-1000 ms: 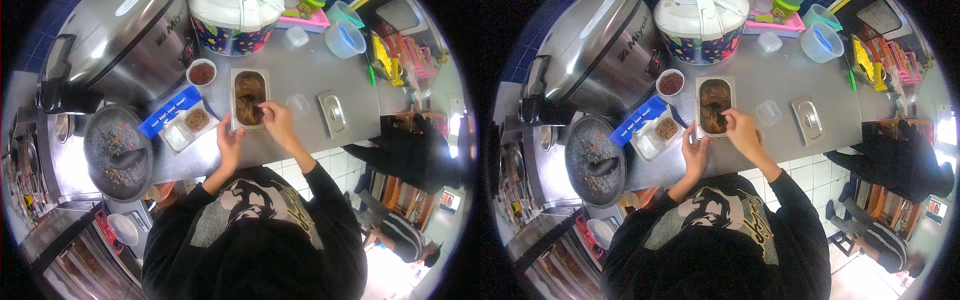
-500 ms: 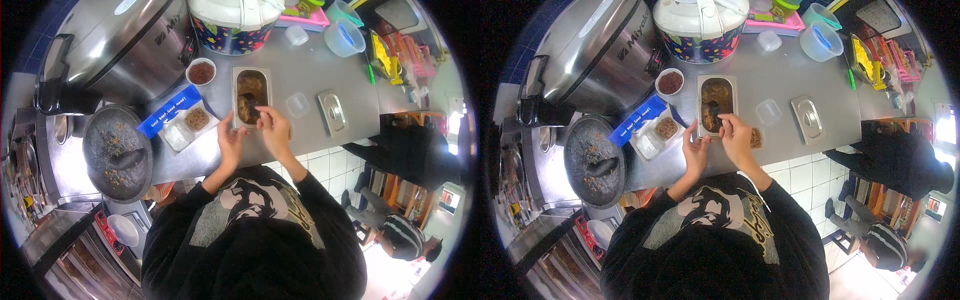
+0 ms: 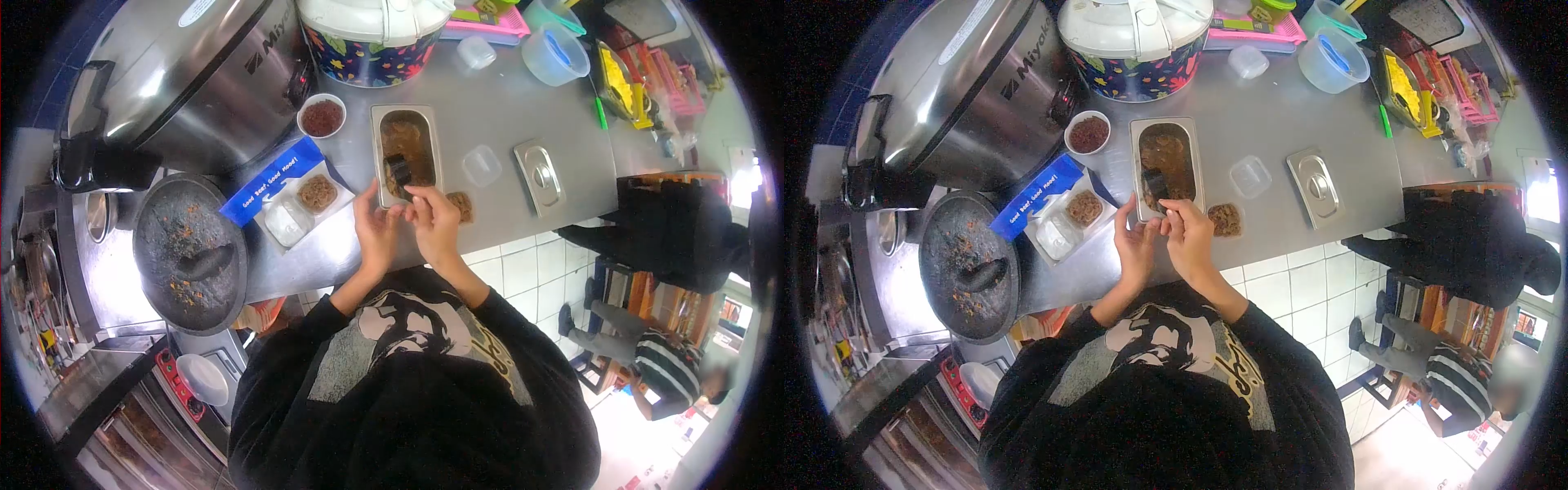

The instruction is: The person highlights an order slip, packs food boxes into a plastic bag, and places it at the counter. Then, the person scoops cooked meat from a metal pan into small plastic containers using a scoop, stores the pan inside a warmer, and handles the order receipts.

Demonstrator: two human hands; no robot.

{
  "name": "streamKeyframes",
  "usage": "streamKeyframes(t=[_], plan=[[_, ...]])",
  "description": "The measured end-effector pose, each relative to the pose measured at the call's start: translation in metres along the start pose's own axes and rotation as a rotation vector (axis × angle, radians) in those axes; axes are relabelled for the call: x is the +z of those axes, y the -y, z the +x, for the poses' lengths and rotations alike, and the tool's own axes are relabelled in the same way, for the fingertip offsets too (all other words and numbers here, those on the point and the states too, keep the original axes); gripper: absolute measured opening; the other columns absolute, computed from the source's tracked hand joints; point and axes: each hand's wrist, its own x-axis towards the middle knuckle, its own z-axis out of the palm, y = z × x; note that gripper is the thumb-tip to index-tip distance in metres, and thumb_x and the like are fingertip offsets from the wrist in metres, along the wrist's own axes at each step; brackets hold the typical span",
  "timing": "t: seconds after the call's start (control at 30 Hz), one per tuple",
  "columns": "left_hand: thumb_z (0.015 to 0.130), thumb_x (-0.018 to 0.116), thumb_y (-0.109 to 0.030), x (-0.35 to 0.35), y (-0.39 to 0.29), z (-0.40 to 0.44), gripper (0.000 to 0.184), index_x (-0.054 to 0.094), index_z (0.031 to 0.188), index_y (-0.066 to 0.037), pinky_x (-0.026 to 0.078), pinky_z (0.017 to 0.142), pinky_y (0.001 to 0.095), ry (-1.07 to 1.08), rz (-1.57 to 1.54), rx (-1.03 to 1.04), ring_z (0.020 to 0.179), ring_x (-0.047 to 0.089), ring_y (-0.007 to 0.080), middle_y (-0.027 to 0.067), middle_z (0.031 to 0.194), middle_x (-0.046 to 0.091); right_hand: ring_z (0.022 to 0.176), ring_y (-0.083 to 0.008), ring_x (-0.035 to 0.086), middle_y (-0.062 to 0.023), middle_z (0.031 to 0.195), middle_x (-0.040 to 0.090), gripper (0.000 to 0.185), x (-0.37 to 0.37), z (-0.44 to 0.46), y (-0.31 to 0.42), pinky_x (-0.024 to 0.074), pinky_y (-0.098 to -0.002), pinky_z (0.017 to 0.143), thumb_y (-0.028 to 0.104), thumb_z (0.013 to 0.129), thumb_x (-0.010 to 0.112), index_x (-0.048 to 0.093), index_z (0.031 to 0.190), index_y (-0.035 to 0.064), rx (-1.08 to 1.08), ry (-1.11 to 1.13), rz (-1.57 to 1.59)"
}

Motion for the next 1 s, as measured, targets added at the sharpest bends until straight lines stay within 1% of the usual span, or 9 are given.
streamKeyframes(t=[0.13, 0.2, 0.23, 0.47, 0.67, 0.73, 0.87, 0.93, 1.0], plan=[[0.086, 0.06, 0.002, 0.006, -0.014, 0.0, 0.053, 0.035, 0.133, 0.003, 0.051, 0.076, 0.0281, -0.022, -0.107, 0.019, 0.086, 0.059, 0.0163, 0.0135, 0.124, 0.049, 0.058, -0.0114, 0.055, -0.0071, 0.072, 0.058, 0.017, -0.013, 0.007, 0.0, 0.0442, -0.0251, 0.052, -0.001, 0.091, 0.048, 0.062, 0.101, 0.0001, 0.056, -0.061, 0.029], [0.086, 0.06, 0.005, 0.006, -0.016, -0.001, 0.053, 0.034, 0.132, 0.004, 0.052, 0.075, 0.0284, -0.034, -0.093, -0.017, 0.085, 0.06, 0.0174, 0.0144, 0.128, 0.045, 0.059, -0.0097, 0.055, -0.0049, 0.073, 0.058, 0.017, -0.02, 0.012, -0.004, 0.0439, -0.0231, 0.052, 0.002, 0.093, 0.048, 0.062, 0.102, 0.0002, 0.202, -0.155, 0.201], [0.086, 0.06, 0.005, 0.005, -0.015, -0.001, 0.053, 0.034, 0.132, 0.004, 0.052, 0.075, 0.0284, -0.035, -0.093, -0.018, 0.085, 0.06, 0.0174, 0.0144, 0.128, 0.045, 0.059, -0.0088, 0.054, -0.004, 0.07, 0.057, 0.017, -0.024, 0.015, -0.001, 0.0427, -0.0213, 0.052, 0.004, 0.095, 0.047, 0.062, 0.104, 0.0002, 0.262, -0.159, 0.189], [0.086, 0.059, 0.005, 0.005, -0.016, 0.001, 0.05, 0.037, 0.131, 0.004, 0.052, 0.073, 0.0262, -0.041, -0.1, -0.016, 0.081, 0.061, 0.0157, 0.0134, 0.12, 0.05, 0.058, -0.0079, 0.052, -0.0032, 0.066, 0.057, 0.018, -0.019, 0.013, -0.006, 0.0412, -0.0201, 0.052, 0.005, 0.095, 0.047, 0.061, 0.105, 0.0001, 0.296, -0.061, 0.23], [0.086, 0.06, 0.004, 0.005, -0.016, 0.001, 0.051, 0.037, 0.131, 0.003, 0.051, 0.071, 0.0258, -0.016, -0.08, -0.032, 0.08, 0.06, 0.0153, 0.0126, 0.115, 0.053, 0.061, -0.0079, 0.053, -0.0034, 0.072, 0.056, 0.018, -0.02, 0.006, -0.004, 0.0427, -0.0212, 0.054, 0.005, 0.095, 0.046, 0.061, 0.106, 0.001, 0.314, -0.023, 0.216], [0.085, 0.061, 0.004, 0.007, -0.018, 0.002, 0.051, 0.037, 0.131, 0.003, 0.051, 0.071, 0.0259, -0.012, -0.087, -0.023, 0.08, 0.061, 0.0155, 0.0125, 0.115, 0.053, 0.063, -0.0082, 0.054, -0.0033, 0.075, 0.055, 0.018, -0.022, 0.006, -0.004, 0.0434, -0.0216, 0.054, 0.004, 0.095, 0.046, 0.062, 0.104, 0.0018, 0.296, 0.05, 0.259], [0.085, 0.061, 0.004, 0.008, -0.02, 0.002, 0.051, 0.038, 0.13, 0.003, 0.053, 0.072, 0.0269, -0.01, -0.068, -0.019, 0.082, 0.061, 0.0164, 0.0131, 0.121, 0.049, 0.063, -0.0103, 0.054, -0.0049, 0.076, 0.055, 0.019, -0.028, 0.01, -0.009, 0.0427, -0.0223, 0.053, 0.002, 0.095, 0.046, 0.062, 0.104, 0.0, 0.373, -0.061, 0.437], [0.085, 0.061, 0.005, 0.009, -0.022, 0.002, 0.05, 0.038, 0.129, 0.004, 0.053, 0.073, 0.0272, -0.012, -0.059, -0.033, 0.083, 0.061, 0.0167, 0.0135, 0.123, 0.047, 0.061, -0.0133, 0.053, -0.0064, 0.076, 0.054, 0.019, -0.034, 0.01, -0.015, 0.0412, -0.024, 0.052, 0.0, 0.094, 0.045, 0.061, 0.104, -0.0039, 0.386, -0.108, 0.582], [0.085, 0.06, 0.006, 0.009, -0.023, 0.003, 0.05, 0.038, 0.129, 0.004, 0.054, 0.074, 0.0277, -0.016, -0.04, -0.006, 0.085, 0.061, 0.0174, 0.0136, 0.127, 0.046, 0.061, -0.0145, 0.053, -0.0083, 0.078, 0.055, 0.019, -0.038, 0.012, -0.02, 0.0406, -0.0249, 0.052, -0.001, 0.094, 0.045, 0.06, 0.103, -0.0065, 0.413, -0.137, 0.603]])
